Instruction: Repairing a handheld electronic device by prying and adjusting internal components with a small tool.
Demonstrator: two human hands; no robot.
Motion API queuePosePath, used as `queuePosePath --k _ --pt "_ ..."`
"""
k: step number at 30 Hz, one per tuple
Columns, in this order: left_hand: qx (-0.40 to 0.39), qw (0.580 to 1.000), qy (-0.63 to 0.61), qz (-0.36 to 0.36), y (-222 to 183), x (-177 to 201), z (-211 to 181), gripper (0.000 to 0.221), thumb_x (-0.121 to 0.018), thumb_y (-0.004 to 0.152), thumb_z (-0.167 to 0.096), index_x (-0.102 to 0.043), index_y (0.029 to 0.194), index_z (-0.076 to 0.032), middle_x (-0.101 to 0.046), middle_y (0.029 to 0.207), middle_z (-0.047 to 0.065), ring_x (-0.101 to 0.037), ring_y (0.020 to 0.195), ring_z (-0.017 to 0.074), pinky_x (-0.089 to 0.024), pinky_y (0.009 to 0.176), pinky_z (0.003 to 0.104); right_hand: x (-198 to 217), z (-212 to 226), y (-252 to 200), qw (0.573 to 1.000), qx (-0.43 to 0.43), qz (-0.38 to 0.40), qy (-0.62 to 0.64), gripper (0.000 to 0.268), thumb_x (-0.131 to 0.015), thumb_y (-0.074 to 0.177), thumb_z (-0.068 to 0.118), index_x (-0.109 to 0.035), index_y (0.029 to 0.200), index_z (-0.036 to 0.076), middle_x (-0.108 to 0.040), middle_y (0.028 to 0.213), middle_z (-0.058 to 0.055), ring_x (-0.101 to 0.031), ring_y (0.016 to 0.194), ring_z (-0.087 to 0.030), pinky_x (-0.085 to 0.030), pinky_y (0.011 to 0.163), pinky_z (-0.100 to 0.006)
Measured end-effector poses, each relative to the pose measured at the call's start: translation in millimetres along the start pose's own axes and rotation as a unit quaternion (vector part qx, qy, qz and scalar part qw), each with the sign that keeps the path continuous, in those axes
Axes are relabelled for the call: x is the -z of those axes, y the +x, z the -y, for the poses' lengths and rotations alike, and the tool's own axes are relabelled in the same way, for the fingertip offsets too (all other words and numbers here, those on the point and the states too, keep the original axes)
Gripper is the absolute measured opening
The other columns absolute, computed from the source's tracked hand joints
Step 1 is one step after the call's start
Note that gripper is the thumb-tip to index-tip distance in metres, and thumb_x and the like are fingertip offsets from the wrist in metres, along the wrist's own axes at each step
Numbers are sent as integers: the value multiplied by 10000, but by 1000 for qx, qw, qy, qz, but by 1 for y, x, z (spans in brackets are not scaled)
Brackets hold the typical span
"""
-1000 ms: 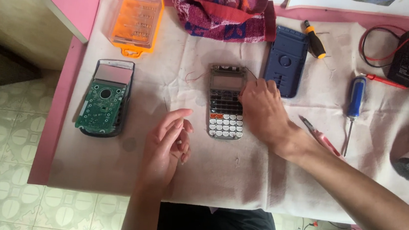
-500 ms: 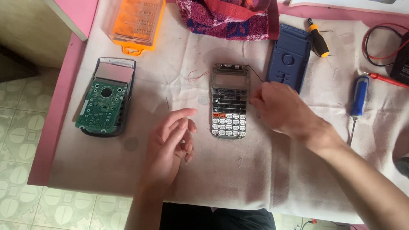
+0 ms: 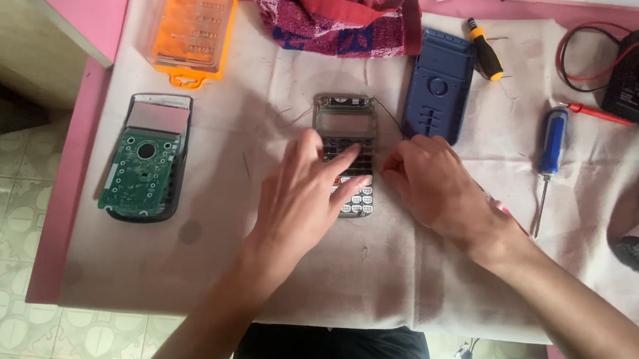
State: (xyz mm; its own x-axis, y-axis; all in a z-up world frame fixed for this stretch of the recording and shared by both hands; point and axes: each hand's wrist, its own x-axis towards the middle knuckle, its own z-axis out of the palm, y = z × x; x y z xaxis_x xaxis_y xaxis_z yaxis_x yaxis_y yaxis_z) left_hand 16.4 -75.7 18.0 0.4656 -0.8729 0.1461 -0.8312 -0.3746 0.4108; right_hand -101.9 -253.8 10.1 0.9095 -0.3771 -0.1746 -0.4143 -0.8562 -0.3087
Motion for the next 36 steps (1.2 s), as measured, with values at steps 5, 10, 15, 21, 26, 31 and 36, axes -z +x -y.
queuePosePath --k 5,10,15,21,26,31,36 --pt "-16 1000 9 13 5 -2 0 376 -613 1008 -447 -733 1271 -206 -441 1037 114 -600 933 272 -634 594 451 -3 -3 -1 1000 0 -14 17 214 -649 969 260 -711 1071 82 -674 976 -153 -654 1030 -377 -525 952 -486" --pt "-27 1000 3 -1 4 -6 2 386 -663 973 -425 -716 1266 -180 -421 1020 91 -608 966 344 -625 632 543 -1 -3 1 1000 -6 -12 19 161 -671 968 257 -725 1009 111 -684 936 -106 -668 983 -310 -547 906 -428" --pt "-21 999 -22 -11 4 -3 5 375 -630 999 -434 -721 1270 -191 -432 1021 95 -607 965 325 -621 653 519 18 -3 -2 995 -5 -45 89 159 -699 968 227 -742 988 75 -682 871 -125 -660 934 -310 -546 851 -442" --pt "-36 971 -210 -111 -14 3 -15 281 -699 973 -267 -757 1242 -209 -489 977 77 -613 860 278 -570 674 412 45 8 -34 871 -130 38 472 196 -713 986 176 -774 966 -10 -569 739 -69 -536 699 -162 -485 577 -309" --pt "-5 889 -427 -165 -32 -2 -52 330 -744 962 -246 -739 1292 -253 -505 916 25 -479 681 115 -489 594 250 17 16 -71 578 -158 96 795 266 -727 979 197 -684 801 5 -578 765 -10 -495 701 -87 -412 578 -217" --pt "40 823 -547 -148 -38 -12 -66 295 -771 944 -160 -772 1238 -191 -575 883 20 -415 675 47 -411 539 186 2 36 -92 470 -195 86 857 252 -724 976 243 -662 900 11 -464 753 38 -407 637 -56 -370 563 -233" --pt "126 821 -538 -145 -50 -19 -86 243 -735 938 -137 -791 1153 -40 -631 899 -7 -487 711 45 -414 602 180 -24 43 -100 502 -165 25 848 213 -650 984 250 -724 1035 57 -588 840 -63 -534 775 -158 -404 671 -271"
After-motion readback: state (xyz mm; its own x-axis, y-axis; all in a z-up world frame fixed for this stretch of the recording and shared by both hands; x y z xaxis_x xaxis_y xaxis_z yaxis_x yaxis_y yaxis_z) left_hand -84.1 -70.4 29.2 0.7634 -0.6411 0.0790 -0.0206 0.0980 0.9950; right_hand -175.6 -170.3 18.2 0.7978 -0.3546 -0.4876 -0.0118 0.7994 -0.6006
